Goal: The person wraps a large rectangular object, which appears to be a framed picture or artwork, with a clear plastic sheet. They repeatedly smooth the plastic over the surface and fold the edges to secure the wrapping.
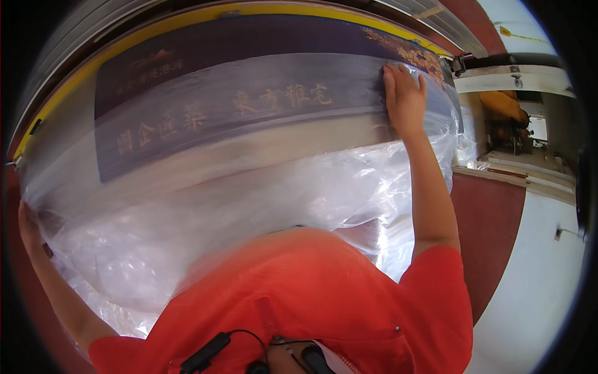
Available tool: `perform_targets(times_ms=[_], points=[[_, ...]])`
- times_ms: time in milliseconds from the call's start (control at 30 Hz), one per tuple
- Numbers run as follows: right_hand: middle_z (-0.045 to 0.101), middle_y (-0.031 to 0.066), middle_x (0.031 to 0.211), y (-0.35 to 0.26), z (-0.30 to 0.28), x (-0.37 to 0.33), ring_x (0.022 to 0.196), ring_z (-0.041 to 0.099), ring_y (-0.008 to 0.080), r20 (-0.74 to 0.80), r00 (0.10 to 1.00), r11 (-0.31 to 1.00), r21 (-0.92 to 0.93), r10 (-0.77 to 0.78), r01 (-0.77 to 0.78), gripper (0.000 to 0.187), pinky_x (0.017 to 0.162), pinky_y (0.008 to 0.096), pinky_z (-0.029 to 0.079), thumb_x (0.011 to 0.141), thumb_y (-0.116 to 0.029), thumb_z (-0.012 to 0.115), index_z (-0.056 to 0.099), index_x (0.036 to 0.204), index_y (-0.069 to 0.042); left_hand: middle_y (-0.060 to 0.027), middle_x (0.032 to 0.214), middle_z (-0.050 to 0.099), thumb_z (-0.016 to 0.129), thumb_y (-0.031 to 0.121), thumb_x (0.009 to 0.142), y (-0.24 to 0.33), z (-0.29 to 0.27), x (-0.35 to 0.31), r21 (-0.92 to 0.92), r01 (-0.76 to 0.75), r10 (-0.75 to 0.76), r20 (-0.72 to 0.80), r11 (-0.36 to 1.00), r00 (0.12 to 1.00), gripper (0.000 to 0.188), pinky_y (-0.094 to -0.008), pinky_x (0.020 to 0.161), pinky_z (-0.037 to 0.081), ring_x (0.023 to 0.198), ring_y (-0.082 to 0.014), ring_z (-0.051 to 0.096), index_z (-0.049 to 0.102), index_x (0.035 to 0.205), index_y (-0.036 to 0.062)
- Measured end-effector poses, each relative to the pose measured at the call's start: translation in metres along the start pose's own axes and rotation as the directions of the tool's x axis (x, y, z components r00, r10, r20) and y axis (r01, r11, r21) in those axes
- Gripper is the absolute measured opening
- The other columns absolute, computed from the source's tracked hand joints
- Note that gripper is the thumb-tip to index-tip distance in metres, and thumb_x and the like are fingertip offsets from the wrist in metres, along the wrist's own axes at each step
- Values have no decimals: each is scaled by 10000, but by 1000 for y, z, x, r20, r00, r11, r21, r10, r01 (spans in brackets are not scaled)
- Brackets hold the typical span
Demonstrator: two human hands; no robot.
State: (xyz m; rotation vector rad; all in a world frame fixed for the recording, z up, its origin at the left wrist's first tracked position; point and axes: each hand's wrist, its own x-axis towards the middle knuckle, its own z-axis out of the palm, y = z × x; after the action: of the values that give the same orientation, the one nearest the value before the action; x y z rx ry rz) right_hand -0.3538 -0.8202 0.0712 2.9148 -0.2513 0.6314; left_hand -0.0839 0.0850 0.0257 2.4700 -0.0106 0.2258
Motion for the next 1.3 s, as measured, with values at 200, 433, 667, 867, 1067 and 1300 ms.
perform_targets(times_ms=[200, 433, 667, 867, 1067, 1300], points=[[557, 90, 828, 35, 20, 15, 761, 519, 227, -32, 942, 920, 230, 334, -318, 167, 720, 296, 391, 729, -227, 564, 583, 811, -83, -93, 1139, 426, 397, 278, 838, 77, -39, -76, -795, 310, -201, 239, 521, 950, 416, -314, 940, 225, 1077, -199, 362, 386, 1136, -12], [486, 70, 663, 32, -14, 31, 615, 491, 172, 86, 950, 554, 795, 299, -246, 159, 583, 288, 393, 776, -218, 513, 505, 764, -60, -107, 1090, 452, 374, 261, 854, 59, -32, -25, -787, 308, -480, 17, 535, 877, 367, -320, 837, 357, 986, -199, 440, 418, 1087, -19], [543, 166, 679, 71, 27, 27, 642, 539, 281, -20, 913, 824, 437, 409, -360, 221, 600, 344, 416, 769, -211, 479, 482, 752, 10, -90, 885, 574, 434, 355, 786, 36, 78, 65, 65, 167, -128, -394, 984, 910, 412, -291, 714, 396, 810, -188, 530, 537, 964, -2], [572, 187, 729, 115, 56, 107, 709, 557, 314, -31, 806, 760, 355, 591, -544, 317, 653, 349, 425, 735, -321, 505, 572, 768, -13, -114, 921, 568, 415, 484, 750, 117, 143, 138, 188, 318, -210, -439, 929, 874, 525, -306, 737, 388, 879, -215, 517, 538, 993, 35], [581, 188, 815, 104, 78, 111, 804, 555, 290, 117, 667, 580, 398, 736, -711, 483, 720, 341, 408, 641, -474, 571, 602, 810, -22, -179, 963, 544, 285, 598, 741, 89, 133, 152, 417, 324, -223, -272, 849, 936, 703, -339, 776, 377, 945, -278, 499, 528, 992, -12], [528, 209, 942, 104, 92, 100, 911, 475, 363, -48, 572, 540, 401, 819, -740, 486, 777, 394, 354, 771, -396, 276, 551, 926, -27, -197, 948, 547, 238, 489, 785, 89, 155, 157, -87, 464, -465, -323, 882, 824, 651, -351, 765, 386, 916, -303, 511, 541, 922, -71]])
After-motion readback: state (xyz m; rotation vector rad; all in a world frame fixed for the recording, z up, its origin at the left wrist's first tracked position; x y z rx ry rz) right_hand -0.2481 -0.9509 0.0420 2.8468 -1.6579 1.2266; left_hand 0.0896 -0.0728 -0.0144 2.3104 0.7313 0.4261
